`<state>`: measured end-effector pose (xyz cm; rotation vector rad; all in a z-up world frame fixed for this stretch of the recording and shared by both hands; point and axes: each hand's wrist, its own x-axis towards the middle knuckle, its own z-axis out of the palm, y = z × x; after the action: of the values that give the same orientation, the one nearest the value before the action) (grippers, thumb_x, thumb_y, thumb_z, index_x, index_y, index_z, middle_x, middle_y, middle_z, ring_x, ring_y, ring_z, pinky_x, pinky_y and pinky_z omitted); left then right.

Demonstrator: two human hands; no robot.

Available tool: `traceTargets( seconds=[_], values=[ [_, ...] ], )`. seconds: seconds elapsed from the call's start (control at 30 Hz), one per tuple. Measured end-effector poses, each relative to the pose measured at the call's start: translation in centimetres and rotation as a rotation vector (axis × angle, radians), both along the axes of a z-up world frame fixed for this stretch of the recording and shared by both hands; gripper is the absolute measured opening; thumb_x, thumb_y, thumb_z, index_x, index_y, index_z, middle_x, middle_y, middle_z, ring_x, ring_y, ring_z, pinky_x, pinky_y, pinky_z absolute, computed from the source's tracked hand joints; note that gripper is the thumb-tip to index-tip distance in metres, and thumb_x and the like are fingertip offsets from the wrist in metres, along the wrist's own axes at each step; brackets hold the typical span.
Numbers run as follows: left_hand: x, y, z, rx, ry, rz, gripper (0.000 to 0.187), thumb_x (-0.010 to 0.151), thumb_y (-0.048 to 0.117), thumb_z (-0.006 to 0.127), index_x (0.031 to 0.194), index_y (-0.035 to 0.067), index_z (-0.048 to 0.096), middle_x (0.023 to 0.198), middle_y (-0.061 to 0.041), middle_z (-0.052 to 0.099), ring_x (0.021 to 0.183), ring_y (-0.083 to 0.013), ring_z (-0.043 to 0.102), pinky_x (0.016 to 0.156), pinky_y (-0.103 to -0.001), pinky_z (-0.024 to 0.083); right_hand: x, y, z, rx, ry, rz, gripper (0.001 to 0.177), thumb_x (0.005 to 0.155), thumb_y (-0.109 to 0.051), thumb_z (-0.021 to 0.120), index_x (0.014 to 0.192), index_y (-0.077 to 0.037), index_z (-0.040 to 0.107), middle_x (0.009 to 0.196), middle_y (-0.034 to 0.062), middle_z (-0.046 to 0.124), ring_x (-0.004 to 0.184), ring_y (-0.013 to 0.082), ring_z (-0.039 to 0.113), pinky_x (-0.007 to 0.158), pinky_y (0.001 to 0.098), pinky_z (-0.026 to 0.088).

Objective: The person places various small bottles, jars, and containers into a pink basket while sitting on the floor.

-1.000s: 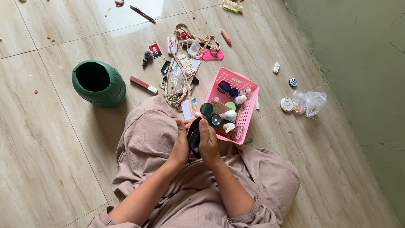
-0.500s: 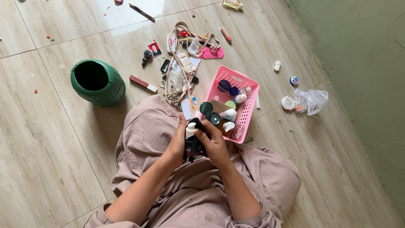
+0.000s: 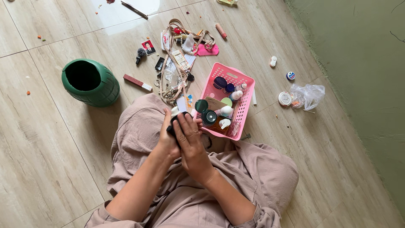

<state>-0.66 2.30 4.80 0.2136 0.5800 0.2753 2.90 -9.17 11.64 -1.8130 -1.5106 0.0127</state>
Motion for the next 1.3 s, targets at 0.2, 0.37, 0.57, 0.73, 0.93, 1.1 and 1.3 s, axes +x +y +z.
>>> traceTargets(
  seconds=[0.2,0.37,0.57,0.73,0.93,1.1,1.3],
  values=[
    [-0.1,2.1,1.9,-0.129,-0.135,-0.175,0.111,0.096,0.081,0.016,0.134,-0.016,0.054,0.117,-0.029,0.069,0.109,-0.0370,0.068,0.100,-0.047,0.054,0.8,-1.4,-1.7,0.001,-0.037,0.034,0.068,0.084,0.015,0.047,0.149,-0.002,0.055,0.161,0.0152,0.046,0.156,0.0361,0.036,0.128,0.0496,0.033],
    [0.0,2.5,1.7,-0.089,-0.151,-0.195,0.097,0.099,0.074,0.018,0.135,-0.008,0.054,0.116,-0.024,0.069,0.110,-0.0390,0.068,0.100,-0.049,0.052,2.6,-3.4,-2.7,0.035,-0.066,0.134,0.060,0.084,0.014,0.048,0.141,0.000,0.062,0.153,0.0180,0.053,0.149,0.0373,0.045,0.122,0.0470,0.044],
    [1.2,1.8,0.9,0.052,-0.068,-0.190,0.075,0.105,0.067,0.025,0.109,-0.001,0.057,0.114,-0.026,0.071,0.106,-0.0364,0.069,0.098,-0.047,0.053,3.8,-5.6,-2.7,-0.001,0.039,0.144,0.062,0.076,0.019,0.050,0.135,0.003,0.063,0.149,0.0192,0.058,0.145,0.0378,0.051,0.120,0.0448,0.046],
    [2.0,0.4,0.6,0.029,-0.122,-0.245,0.071,0.105,0.066,0.028,0.111,0.004,0.060,0.114,-0.026,0.071,0.103,-0.0300,0.064,0.095,-0.041,0.048,4.6,-7.6,-2.2,0.108,0.230,-0.138,0.060,0.081,0.021,0.046,0.133,0.000,0.066,0.144,0.0159,0.063,0.139,0.0325,0.059,0.118,0.0411,0.047],
    [2.8,-1.8,1.5,0.219,-0.214,-0.295,0.067,0.107,0.047,0.033,0.147,-0.004,0.051,0.136,-0.019,0.060,0.120,-0.0261,0.061,0.109,-0.044,0.045,4.7,-8.3,-1.9,0.270,0.381,-0.323,0.054,0.097,0.017,0.045,0.145,-0.004,0.058,0.153,0.0148,0.057,0.147,0.0309,0.051,0.124,0.0421,0.038],
    [2.9,-4.0,2.5,0.125,-0.006,-0.283,0.060,0.104,0.041,0.033,0.151,0.006,0.046,0.150,-0.010,0.054,0.127,-0.0192,0.055,0.105,-0.038,0.043,4.4,-6.2,-3.3,0.041,0.143,-0.226,0.059,0.093,0.012,0.053,0.149,-0.004,0.053,0.167,0.0212,0.030,0.156,0.0432,0.027,0.126,0.0493,0.028],
    [1.7,-6.0,3.3,0.445,-0.073,-0.258,0.059,0.107,0.040,0.037,0.155,0.006,0.043,0.150,-0.009,0.052,0.128,-0.0176,0.053,0.103,-0.034,0.046,4.3,-6.5,-3.7,0.131,0.228,-0.271,0.054,0.097,0.009,0.057,0.146,-0.014,0.060,0.173,0.0201,0.020,0.157,0.0399,0.034,0.124,0.0436,0.036]
  ],
)
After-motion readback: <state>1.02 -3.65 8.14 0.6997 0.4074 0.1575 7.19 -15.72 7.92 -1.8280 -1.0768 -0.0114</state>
